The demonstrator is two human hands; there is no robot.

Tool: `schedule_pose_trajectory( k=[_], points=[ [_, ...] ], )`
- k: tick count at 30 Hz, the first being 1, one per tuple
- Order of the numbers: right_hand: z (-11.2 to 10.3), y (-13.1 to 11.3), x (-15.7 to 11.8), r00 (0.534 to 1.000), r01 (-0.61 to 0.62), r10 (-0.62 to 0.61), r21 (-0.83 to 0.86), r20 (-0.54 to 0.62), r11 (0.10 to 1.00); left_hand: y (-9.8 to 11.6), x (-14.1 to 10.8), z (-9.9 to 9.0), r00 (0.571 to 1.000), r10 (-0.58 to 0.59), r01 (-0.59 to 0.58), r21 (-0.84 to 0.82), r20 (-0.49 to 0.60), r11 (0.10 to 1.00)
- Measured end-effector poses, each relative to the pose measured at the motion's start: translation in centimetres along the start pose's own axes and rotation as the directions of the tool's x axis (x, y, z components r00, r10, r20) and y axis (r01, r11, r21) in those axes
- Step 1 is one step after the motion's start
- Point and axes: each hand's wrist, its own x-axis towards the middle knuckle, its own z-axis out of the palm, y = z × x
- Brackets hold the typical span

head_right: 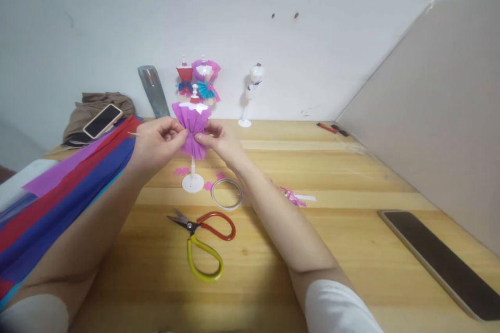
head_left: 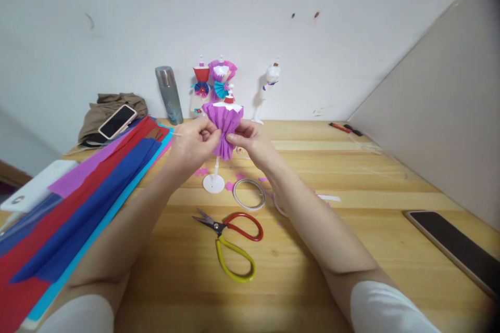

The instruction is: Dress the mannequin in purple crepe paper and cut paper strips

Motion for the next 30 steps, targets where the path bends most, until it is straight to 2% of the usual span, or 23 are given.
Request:
schedule_pose_trajectory(
  k=[5, 9, 14, 16, 18, 20, 22, 23, 25, 27, 30],
  points=[
    [-0.2, 0.2, 0.2, 0.999, -0.002, 0.001, -0.021, -0.049, 1.000, -1.2, 0.8, -1.6, 0.990, -0.017, 0.010, 0.050, 0.137, 0.999],
    [-0.5, 0.5, 0.3, 0.997, 0.005, -0.007, -0.028, -0.077, 1.000, -2.6, 1.0, -2.0, 0.956, -0.035, 0.017, 0.063, 0.292, 0.998],
    [-0.6, 0.6, 0.3, 0.993, 0.021, -0.023, -0.016, -0.114, 1.000, -1.9, 0.6, -1.0, 0.958, -0.102, 0.055, 0.178, 0.270, 0.983],
    [-0.5, 0.5, 0.3, 0.989, 0.023, -0.025, -0.011, -0.143, 1.000, -1.7, 0.5, -0.9, 0.942, -0.146, 0.069, 0.249, 0.303, 0.966],
    [-0.4, 0.4, 0.3, 0.986, 0.035, -0.035, -0.005, -0.166, 0.999, -2.0, 0.6, -0.9, 0.887, -0.229, 0.128, 0.262, 0.400, 0.956],
    [-0.5, 0.3, 0.3, 0.982, 0.052, -0.051, 0.001, -0.183, 0.999, -2.7, 0.8, -0.8, 0.768, -0.340, 0.277, 0.197, 0.543, 0.941],
    [-0.7, 0.1, 0.3, 0.976, 0.067, -0.066, -0.003, -0.206, 0.998, -3.3, 0.9, -0.5, 0.648, -0.401, 0.478, 0.064, 0.648, 0.876],
    [-0.8, 0.0, 0.4, 0.973, 0.074, -0.074, -0.010, -0.219, 0.997, -3.5, 0.9, -0.2, 0.621, -0.403, 0.566, -0.029, 0.672, 0.824],
    [-1.1, -0.1, 0.5, 0.965, 0.091, -0.094, -0.022, -0.245, 0.996, -3.6, 0.8, 0.4, 0.629, -0.384, 0.680, -0.239, 0.676, 0.693],
    [-1.4, -0.3, 0.5, 0.957, 0.111, -0.114, -0.027, -0.268, 0.993, -3.2, 0.6, 1.1, 0.645, -0.357, 0.735, -0.420, 0.676, 0.532],
    [-1.4, -0.3, 0.5, 0.951, 0.125, -0.126, -0.020, -0.283, 0.992, -2.2, 0.2, 1.9, 0.614, -0.355, 0.789, -0.552, 0.705, 0.269]
  ],
)
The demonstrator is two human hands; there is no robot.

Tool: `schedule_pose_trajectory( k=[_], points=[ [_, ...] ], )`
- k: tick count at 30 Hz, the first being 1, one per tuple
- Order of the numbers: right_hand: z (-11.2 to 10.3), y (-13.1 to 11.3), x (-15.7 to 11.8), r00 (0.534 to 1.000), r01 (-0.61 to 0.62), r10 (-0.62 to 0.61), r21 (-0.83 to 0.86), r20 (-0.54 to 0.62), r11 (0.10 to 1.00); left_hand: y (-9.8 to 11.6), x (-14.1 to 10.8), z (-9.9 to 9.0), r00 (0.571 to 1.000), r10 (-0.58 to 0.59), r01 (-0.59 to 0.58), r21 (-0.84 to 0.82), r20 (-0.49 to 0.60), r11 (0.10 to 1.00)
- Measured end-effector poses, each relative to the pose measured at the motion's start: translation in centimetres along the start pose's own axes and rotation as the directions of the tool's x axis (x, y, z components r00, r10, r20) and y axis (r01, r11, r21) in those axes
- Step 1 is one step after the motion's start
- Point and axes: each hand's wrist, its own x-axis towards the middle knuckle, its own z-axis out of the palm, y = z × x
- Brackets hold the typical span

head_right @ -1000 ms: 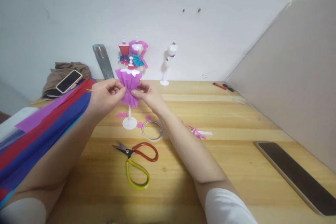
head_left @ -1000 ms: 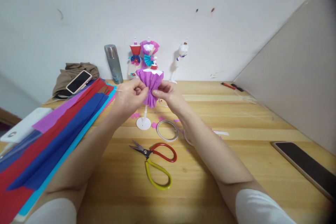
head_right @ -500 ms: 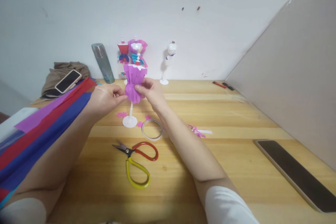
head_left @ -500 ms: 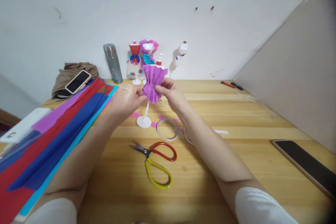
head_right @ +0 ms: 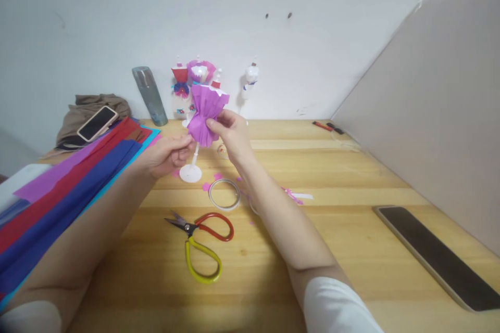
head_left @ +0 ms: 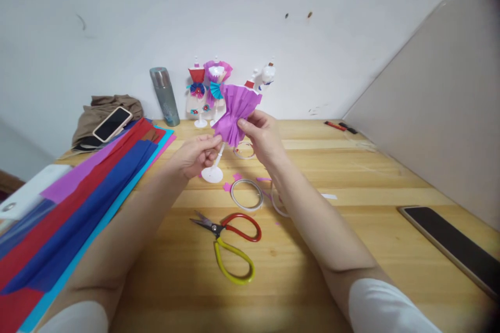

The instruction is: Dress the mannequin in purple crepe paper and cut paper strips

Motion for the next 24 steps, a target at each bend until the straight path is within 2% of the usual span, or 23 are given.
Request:
schedule_pose_trajectory(
  k=[3, 7, 14, 21, 24],
  points=[
    [0.1, 0.0, -0.1, 1.000, 0.009, -0.009, 0.006, 0.016, 1.000, -0.1, -0.2, 1.2, 0.995, -0.061, 0.044, -0.193, -0.080, 0.980],
    [0.1, 0.0, -0.1, 1.000, 0.018, -0.018, -0.008, 0.014, 1.000, -0.1, -0.4, 2.2, 0.984, -0.093, 0.042, -0.304, -0.153, 0.952],
    [0.0, 0.1, 0.0, 0.999, 0.044, -0.044, 0.009, 0.012, 0.999, 0.3, -0.7, 2.9, 0.970, -0.123, 0.050, -0.322, -0.208, 0.945],
    [0.1, 0.0, 0.0, 1.000, 0.025, -0.025, -0.004, -0.015, 1.000, 0.6, -0.5, 3.0, 0.956, -0.198, 0.123, -0.314, -0.218, 0.941],
    [0.0, 0.0, 0.1, 1.000, 0.017, -0.017, 0.004, -0.019, 1.000, -0.1, -0.2, 2.9, 0.940, -0.078, 0.024, -0.165, -0.332, 0.986]
  ],
)
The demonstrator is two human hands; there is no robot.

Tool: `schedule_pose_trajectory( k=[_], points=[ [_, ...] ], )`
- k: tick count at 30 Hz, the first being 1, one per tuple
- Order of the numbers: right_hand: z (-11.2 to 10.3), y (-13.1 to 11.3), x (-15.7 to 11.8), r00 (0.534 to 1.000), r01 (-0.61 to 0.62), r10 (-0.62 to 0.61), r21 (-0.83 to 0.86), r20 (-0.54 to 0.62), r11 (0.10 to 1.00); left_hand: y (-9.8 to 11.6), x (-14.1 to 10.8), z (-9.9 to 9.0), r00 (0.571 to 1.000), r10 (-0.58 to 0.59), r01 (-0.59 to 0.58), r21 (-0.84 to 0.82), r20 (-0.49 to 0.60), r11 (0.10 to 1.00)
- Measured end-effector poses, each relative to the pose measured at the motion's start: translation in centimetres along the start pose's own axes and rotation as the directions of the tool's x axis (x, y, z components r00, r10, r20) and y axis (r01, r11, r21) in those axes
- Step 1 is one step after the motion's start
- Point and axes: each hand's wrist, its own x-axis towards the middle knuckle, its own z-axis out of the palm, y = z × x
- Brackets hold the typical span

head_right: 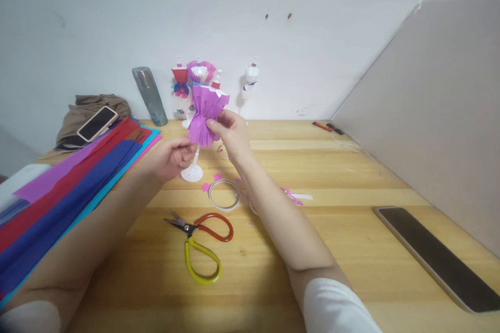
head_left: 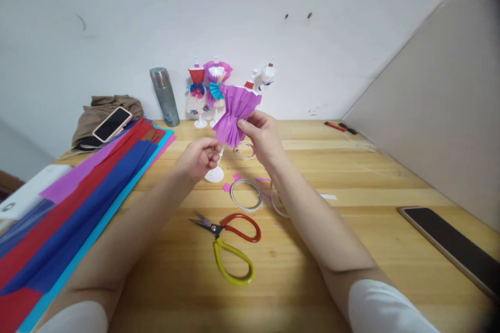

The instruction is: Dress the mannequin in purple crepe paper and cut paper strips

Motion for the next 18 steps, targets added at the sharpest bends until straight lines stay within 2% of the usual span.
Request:
schedule_pose_trajectory(
  k=[2, 3, 4, 5, 7, 8, 9, 10, 14, 16, 18],
  points=[
    [0.0, 0.0, 0.0, 1.000, -0.006, 0.006, 0.005, -0.001, 1.000, -0.6, 0.1, -0.1, 0.976, 0.192, -0.182, 0.098, -0.105, 0.978],
    [0.0, 0.0, 0.0, 1.000, -0.011, 0.011, 0.004, -0.002, 1.000, -0.9, 0.1, -0.1, 0.938, 0.317, -0.294, 0.165, -0.141, 0.942],
    [0.1, 0.0, 0.0, 1.000, -0.018, 0.018, 0.002, -0.001, 1.000, -1.2, 0.1, -0.1, 0.880, 0.449, -0.407, 0.241, -0.156, 0.881],
    [0.1, -0.1, -0.1, 1.000, -0.024, 0.024, 0.000, 0.001, 1.000, -1.4, 0.1, -0.2, 0.802, 0.579, -0.512, 0.327, -0.148, 0.794],
    [0.3, -0.1, -0.2, 0.999, -0.030, 0.030, 0.006, 0.013, 1.000, -1.6, 0.1, -0.4, 0.615, 0.784, -0.656, 0.498, -0.081, 0.566],
    [0.4, -0.1, -0.3, 0.999, -0.028, 0.027, 0.010, 0.021, 1.000, -1.6, 0.2, -0.5, 0.554, 0.832, -0.681, 0.553, -0.041, 0.481],
    [0.5, -0.1, -0.4, 0.999, -0.025, 0.024, 0.013, 0.029, 1.000, -1.5, 0.3, -0.7, 0.523, 0.852, -0.689, 0.587, -0.004, 0.425],
    [0.6, -0.1, -0.5, 0.999, -0.022, 0.022, 0.014, 0.035, 1.000, -1.5, 0.3, -0.8, 0.518, 0.855, -0.691, 0.605, 0.033, 0.396],
    [0.7, 0.1, -0.6, 0.999, -0.041, 0.042, -0.018, 0.028, 0.999, -1.2, 0.3, -1.2, 0.555, 0.820, -0.693, 0.625, 0.143, 0.360],
    [0.7, 0.2, -0.7, 0.998, -0.055, 0.055, -0.033, 0.018, 0.998, -1.3, 0.3, -1.3, 0.542, 0.823, -0.691, 0.647, 0.170, 0.321],
    [0.7, 0.2, -0.7, 0.998, -0.054, 0.055, -0.027, 0.022, 0.998, -1.5, 0.3, -1.4, 0.509, 0.836, -0.693, 0.672, 0.203, 0.259]
  ],
)
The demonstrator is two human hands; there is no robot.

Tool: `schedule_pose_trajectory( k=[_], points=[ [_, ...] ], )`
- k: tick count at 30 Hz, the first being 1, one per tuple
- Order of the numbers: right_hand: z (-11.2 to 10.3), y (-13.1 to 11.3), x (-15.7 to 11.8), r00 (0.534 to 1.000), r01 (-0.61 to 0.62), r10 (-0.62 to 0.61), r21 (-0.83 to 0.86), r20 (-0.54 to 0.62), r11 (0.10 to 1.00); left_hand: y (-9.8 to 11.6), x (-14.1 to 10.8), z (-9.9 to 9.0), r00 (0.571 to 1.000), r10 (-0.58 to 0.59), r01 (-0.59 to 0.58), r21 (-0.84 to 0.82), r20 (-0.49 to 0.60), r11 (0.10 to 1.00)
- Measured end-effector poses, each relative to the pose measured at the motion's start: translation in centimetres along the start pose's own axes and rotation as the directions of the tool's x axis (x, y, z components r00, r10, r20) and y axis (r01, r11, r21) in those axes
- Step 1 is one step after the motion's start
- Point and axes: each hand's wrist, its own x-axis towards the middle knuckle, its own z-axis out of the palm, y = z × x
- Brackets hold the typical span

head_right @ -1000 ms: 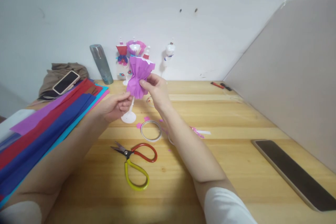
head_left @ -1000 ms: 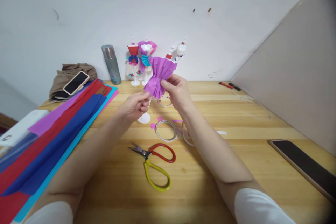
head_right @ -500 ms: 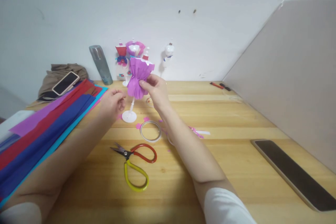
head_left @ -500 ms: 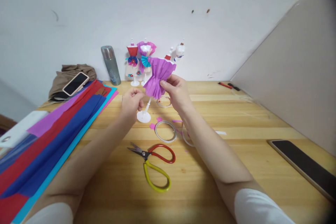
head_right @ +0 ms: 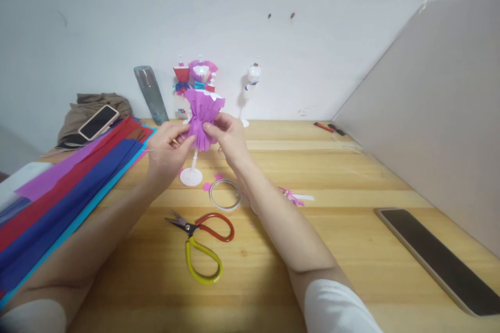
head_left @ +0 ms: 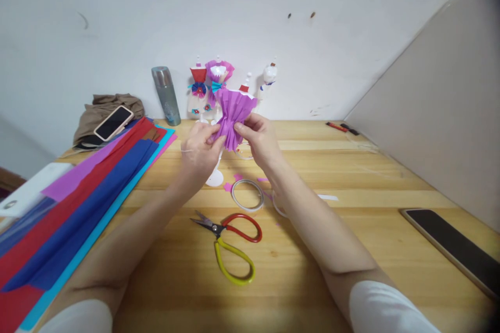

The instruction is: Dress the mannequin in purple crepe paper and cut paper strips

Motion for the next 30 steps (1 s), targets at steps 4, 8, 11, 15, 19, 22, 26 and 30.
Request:
schedule_pose_trajectory(
  k=[4, 8, 11, 15, 19, 22, 26, 30],
  points=[
    [0.2, 0.0, -0.1, 1.000, 0.005, -0.005, 0.024, 0.021, 1.000, -0.7, -0.5, 0.4, 0.987, 0.158, -0.156, 0.114, -0.010, 0.981],
    [0.2, 0.1, -0.1, 0.999, 0.014, -0.015, 0.038, 0.035, 0.999, -0.8, -0.7, 0.5, 0.976, 0.216, -0.211, 0.158, -0.013, 0.965],
    [0.2, 0.1, -0.1, 0.999, 0.020, -0.021, 0.035, 0.041, 0.999, -0.4, -0.3, 0.0, 0.984, 0.180, -0.177, 0.143, -0.010, 0.974],
    [0.5, 0.1, -0.2, 0.998, 0.006, -0.006, 0.018, 0.055, 1.000, -0.1, 0.3, -0.7, 0.987, 0.156, -0.151, 0.110, -0.035, 0.982],
    [0.6, 0.1, -0.3, 0.998, -0.003, 0.001, 0.028, 0.068, 1.000, -0.1, 0.5, -0.8, 0.986, 0.168, -0.169, 0.128, 0.022, 0.977],
    [0.6, 0.2, -0.3, 0.998, -0.008, 0.007, 0.019, 0.064, 1.000, -0.4, 0.5, -0.7, 0.977, 0.208, -0.211, 0.148, 0.037, 0.966],
    [0.6, 0.4, -0.3, 0.998, -0.010, 0.009, 0.013, 0.058, 1.000, -1.0, 0.3, -0.5, 0.973, 0.221, -0.229, 0.179, 0.063, 0.957],
    [0.6, 0.4, -0.3, 0.999, -0.018, 0.016, 0.025, 0.049, 1.000, -1.7, 0.1, -0.2, 0.979, 0.175, -0.192, 0.184, 0.105, 0.964]
  ],
)
